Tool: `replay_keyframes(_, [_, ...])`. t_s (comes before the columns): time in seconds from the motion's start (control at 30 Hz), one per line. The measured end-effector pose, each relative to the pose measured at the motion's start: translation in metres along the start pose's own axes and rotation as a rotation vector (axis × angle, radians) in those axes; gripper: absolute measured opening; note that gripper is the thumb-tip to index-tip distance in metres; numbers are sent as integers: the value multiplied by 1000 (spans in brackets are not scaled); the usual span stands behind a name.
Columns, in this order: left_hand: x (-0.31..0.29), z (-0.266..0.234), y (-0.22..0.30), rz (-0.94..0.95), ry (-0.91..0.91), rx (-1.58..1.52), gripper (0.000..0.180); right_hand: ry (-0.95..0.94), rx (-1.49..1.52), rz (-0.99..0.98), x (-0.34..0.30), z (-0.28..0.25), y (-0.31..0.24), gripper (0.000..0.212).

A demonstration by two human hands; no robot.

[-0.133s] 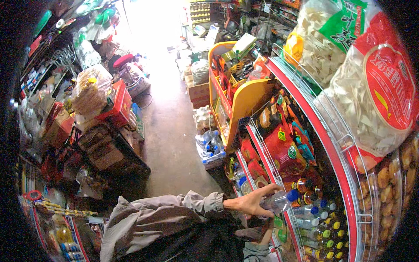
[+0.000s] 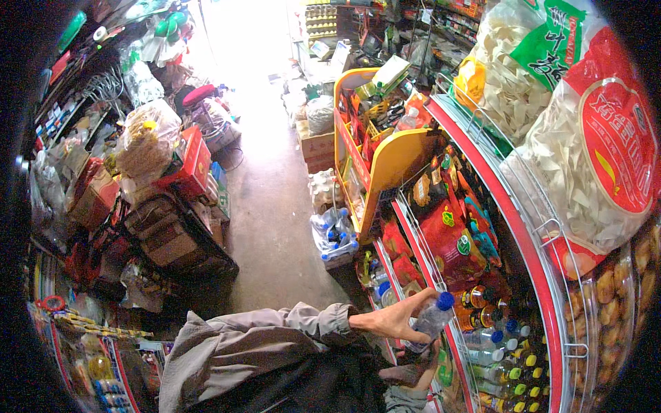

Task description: The person takes several beverage bottles from a store shelf one by one and wipes each bottle with a cloth before returning it to the shelf.

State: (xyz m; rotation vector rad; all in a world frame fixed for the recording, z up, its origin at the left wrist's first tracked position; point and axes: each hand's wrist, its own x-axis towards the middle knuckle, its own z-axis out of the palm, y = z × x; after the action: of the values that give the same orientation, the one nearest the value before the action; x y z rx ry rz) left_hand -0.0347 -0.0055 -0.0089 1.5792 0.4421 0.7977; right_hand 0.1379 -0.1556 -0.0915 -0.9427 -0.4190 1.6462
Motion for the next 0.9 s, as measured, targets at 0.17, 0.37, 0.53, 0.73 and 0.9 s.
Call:
replay_keyframes(0.17, [32,26,-15,93,-6,54,83,339,237,18,-18,29,-51,52])
replay_keyframes(0.37, [58,7,44,242,-8,126,65,120,111,-91,-7,31,-34,58])
replay_keyframes(0.53, [104,38,47,144,-41,-207,66,293,-31,-334,-39,-9,-3,47])
replay_keyframes(0.73, [153,81,49,125,-152,-316,64,488,86,-300,-62,1,-5,50])
replay_keyframes(0.9, [199,122,44,204,-204,-336,53,535,-63,-611,-55,-53,40,47])
